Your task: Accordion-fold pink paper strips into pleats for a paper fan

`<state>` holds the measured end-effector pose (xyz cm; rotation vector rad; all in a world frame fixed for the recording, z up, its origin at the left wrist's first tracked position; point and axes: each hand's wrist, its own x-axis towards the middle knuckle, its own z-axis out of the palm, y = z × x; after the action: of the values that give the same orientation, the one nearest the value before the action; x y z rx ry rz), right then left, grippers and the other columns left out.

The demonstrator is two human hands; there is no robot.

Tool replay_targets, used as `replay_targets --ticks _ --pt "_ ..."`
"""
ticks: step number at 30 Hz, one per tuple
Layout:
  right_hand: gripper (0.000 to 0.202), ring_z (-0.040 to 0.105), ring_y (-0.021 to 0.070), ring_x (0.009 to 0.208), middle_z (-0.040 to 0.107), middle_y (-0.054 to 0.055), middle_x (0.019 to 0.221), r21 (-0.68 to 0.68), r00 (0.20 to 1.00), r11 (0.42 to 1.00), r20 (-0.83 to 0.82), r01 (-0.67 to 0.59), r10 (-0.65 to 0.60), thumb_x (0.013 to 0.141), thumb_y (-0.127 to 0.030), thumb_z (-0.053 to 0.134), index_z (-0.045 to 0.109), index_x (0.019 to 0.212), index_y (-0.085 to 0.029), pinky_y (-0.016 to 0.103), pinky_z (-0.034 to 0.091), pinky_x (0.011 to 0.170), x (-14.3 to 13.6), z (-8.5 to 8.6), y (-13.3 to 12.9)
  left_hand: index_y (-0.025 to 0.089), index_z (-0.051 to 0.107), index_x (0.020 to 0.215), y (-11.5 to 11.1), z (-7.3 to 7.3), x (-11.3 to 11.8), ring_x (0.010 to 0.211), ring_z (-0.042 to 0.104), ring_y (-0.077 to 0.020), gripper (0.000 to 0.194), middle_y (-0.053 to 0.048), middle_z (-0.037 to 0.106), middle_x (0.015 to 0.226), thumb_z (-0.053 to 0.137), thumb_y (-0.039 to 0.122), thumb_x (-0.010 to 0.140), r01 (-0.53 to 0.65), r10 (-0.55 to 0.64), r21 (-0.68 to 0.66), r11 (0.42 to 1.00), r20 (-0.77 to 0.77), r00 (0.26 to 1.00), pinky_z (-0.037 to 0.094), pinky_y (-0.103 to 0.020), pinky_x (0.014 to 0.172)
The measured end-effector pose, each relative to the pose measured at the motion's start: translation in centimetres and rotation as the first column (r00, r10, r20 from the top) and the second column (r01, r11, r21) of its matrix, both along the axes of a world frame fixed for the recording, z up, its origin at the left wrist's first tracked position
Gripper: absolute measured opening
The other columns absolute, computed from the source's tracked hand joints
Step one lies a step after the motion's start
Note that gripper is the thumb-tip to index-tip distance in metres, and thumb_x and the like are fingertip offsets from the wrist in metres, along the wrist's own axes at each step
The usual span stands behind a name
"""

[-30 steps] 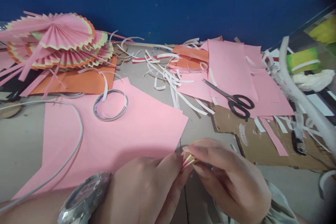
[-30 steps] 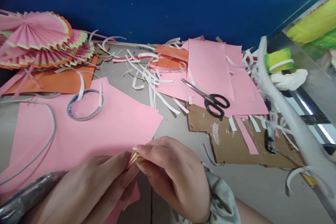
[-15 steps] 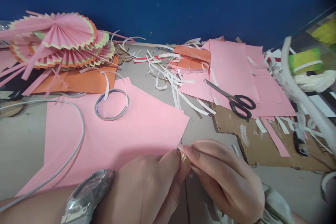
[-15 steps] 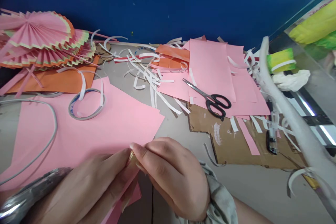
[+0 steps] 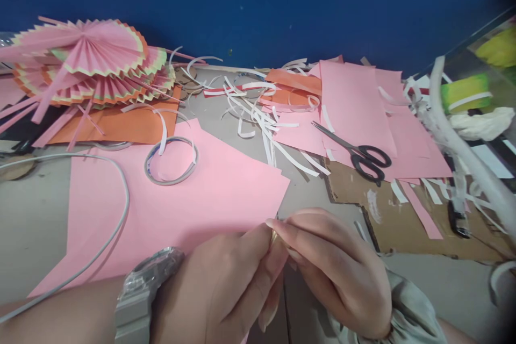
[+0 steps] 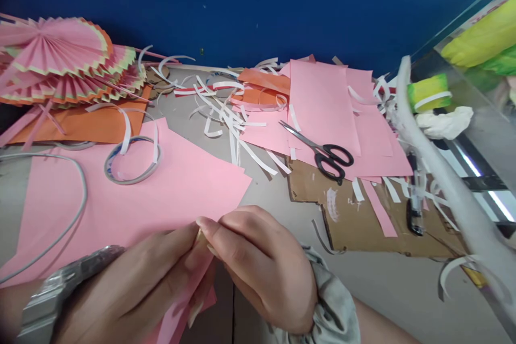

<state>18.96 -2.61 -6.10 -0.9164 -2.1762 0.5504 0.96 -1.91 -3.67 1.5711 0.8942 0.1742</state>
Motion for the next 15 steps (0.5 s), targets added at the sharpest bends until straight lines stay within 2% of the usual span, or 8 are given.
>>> replay_targets --ticks 3,6,8,10,12,15 --pt "0.041 0.060 0.0163 0.079 0.062 0.005 0.088 -0.040 0.999 0.999 -0.033 -0.006 0.004 0.083 -0.008 0.045 0.046 0.122 -0.022 0.027 0.050 0.070 -0.04 0.12 0.01 0.019 0.043 0.071 0.05 -0.05 0.01 0.057 0.053 -0.0086 0.039 0.000 0.061 0.067 0.017 0.034 0.095 -0.008 0.008 0.000 1.000 0.026 1.000 0.040 -0.020 0.058" --pt "0.032 0.057 0.0172 0.084 0.060 0.006 0.092 -0.159 0.995 0.987 -0.089 0.033 -0.048 0.083 -0.014 0.047 0.046 0.115 -0.021 0.029 0.048 0.073 -0.12 0.12 -0.09 0.019 0.042 0.071 0.15 -0.10 0.00 0.056 0.052 -0.0092 0.038 0.001 0.060 0.065 0.017 0.035 0.095 -0.009 0.009 0.005 1.000 -0.008 1.000 0.040 -0.020 0.058" --pt "0.022 0.055 0.0177 0.079 0.057 0.005 0.085 -0.212 0.991 0.975 -0.102 0.065 -0.089 0.082 -0.024 0.051 0.047 0.103 -0.019 0.029 0.046 0.068 -0.16 0.07 -0.08 0.020 0.043 0.073 0.16 -0.16 -0.05 0.054 0.051 -0.0098 0.035 0.001 0.060 0.065 0.019 0.035 0.095 0.011 -0.011 0.003 1.000 -0.048 0.999 0.039 -0.021 0.055" --pt "0.011 0.049 0.0149 0.066 0.050 0.001 0.071 -0.229 0.996 0.973 -0.069 0.039 -0.056 0.082 -0.030 0.051 0.045 0.084 -0.020 0.027 0.042 0.057 -0.22 0.06 0.04 0.020 0.045 0.077 0.12 -0.21 -0.09 0.056 0.053 -0.0106 0.029 0.001 0.062 0.068 0.024 0.031 0.094 0.045 -0.045 0.005 0.999 -0.052 0.998 0.040 -0.021 0.056" --pt "0.018 0.040 0.0120 0.056 0.041 -0.002 0.061 -0.252 1.000 0.967 -0.002 -0.017 0.017 0.085 -0.027 0.045 0.039 0.069 -0.020 0.024 0.034 0.050 -0.32 0.11 0.22 0.019 0.047 0.078 0.07 -0.26 -0.06 0.059 0.054 -0.0112 0.029 0.000 0.063 0.070 0.025 0.029 0.093 0.075 -0.076 -0.018 0.997 -0.032 0.997 0.041 -0.022 0.060" --pt "0.026 0.035 0.0107 0.052 0.037 -0.003 0.057 -0.294 0.996 0.955 0.078 -0.025 0.050 0.087 -0.016 0.037 0.032 0.062 -0.021 0.024 0.030 0.048 -0.48 0.26 0.49 0.019 0.047 0.076 -0.06 -0.48 0.15 0.057 0.053 -0.0110 0.039 0.000 0.062 0.068 0.019 0.038 0.094 0.053 -0.057 -0.129 0.990 -0.027 0.998 0.042 -0.023 0.060"
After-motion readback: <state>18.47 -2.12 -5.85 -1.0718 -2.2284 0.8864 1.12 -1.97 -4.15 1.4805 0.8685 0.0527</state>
